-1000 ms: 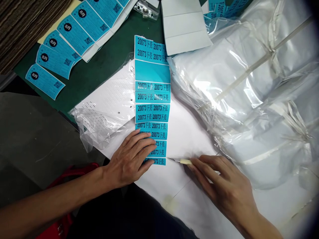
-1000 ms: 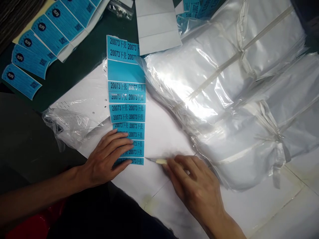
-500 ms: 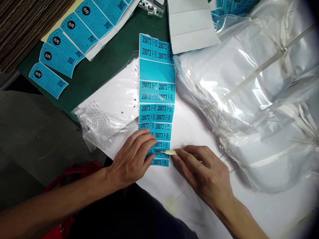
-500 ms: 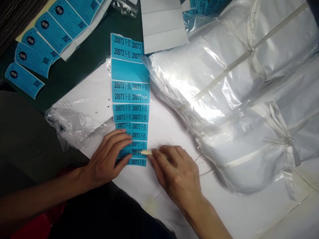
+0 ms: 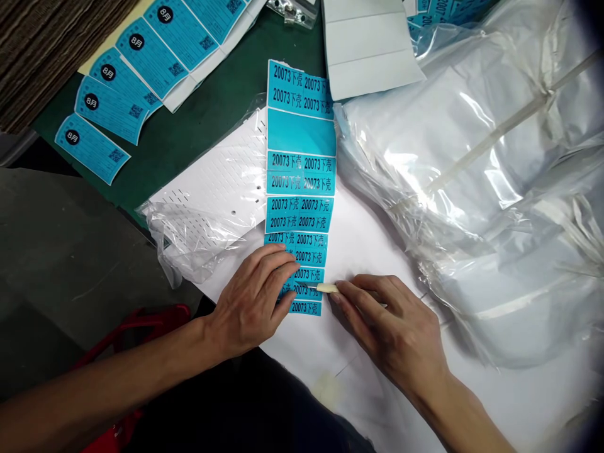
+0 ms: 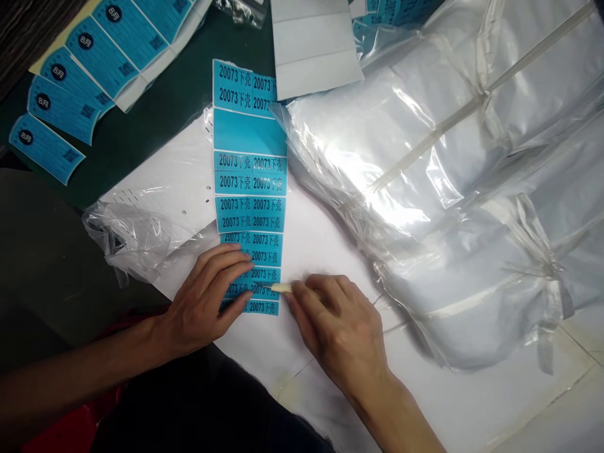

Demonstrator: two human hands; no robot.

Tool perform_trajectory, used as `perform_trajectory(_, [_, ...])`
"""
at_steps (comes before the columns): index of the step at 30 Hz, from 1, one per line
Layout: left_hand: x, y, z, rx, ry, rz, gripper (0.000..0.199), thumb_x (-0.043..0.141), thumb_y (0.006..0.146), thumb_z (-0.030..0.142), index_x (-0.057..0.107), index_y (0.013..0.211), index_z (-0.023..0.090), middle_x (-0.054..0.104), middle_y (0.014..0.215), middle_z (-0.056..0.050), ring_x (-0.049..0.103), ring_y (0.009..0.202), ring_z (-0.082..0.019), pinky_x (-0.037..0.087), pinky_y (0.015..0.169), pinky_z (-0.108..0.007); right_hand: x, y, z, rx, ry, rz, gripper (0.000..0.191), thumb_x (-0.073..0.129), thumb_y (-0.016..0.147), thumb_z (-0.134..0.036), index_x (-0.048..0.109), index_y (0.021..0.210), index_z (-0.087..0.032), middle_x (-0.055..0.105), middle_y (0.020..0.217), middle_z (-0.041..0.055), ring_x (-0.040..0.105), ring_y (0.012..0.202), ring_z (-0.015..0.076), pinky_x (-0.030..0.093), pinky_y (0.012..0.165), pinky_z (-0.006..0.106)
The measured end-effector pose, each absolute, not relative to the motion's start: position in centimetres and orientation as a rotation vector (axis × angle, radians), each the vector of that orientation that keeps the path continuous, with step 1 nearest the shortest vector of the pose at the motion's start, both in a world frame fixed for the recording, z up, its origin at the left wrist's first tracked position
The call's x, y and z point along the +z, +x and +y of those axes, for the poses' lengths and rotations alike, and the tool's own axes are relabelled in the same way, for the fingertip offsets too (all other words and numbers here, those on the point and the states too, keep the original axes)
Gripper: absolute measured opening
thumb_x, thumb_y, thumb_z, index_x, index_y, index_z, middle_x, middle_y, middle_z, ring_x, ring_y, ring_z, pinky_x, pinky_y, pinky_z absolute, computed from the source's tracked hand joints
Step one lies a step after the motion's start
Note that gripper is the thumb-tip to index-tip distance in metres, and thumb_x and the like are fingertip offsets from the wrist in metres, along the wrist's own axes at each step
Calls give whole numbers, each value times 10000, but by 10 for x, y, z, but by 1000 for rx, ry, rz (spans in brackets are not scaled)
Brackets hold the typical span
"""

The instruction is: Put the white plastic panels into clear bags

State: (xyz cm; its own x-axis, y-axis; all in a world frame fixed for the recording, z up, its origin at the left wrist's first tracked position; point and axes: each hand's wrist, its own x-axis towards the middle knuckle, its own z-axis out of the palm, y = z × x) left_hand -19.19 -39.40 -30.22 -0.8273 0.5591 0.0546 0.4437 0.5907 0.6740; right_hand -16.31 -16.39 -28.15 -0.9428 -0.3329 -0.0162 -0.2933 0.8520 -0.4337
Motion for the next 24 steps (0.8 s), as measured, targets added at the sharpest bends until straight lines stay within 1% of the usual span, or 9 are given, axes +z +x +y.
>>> perform_trajectory(9, [-301, -193, -392, 1019, 872, 2683, 349, 605, 828, 144, 550, 1158, 45, 532, 1184, -140, 389, 1251, -252, 364, 1093, -409, -283, -165, -166, -674, -518, 2919, 254, 696, 777, -214, 654, 1027, -199, 652, 917, 45, 573, 801, 168, 464, 677, 283])
perform_trajectory(15, [-301, -191, -389, 1026, 801, 2696, 339, 606, 837, 157, 551, 1158, 63, 540, 1179, -122, 397, 1245, -243, 372, 1087, -398, -283, -166, -164, -689, -510, 2917, 251, 695, 781, -217, 653, 1027, -198, 651, 916, 45, 570, 796, 167, 462, 675, 284])
perform_trajectory(24, [-302, -190, -389, 1053, 783, 2700, 334, 604, 832, 151, 552, 1155, 79, 543, 1178, -121, 405, 1239, -245, 379, 1078, -413, -280, -168, -164, -668, -524, 2908, 227, 682, 790, -221, 655, 1015, -202, 652, 899, 39, 562, 781, 160, 453, 668, 279])
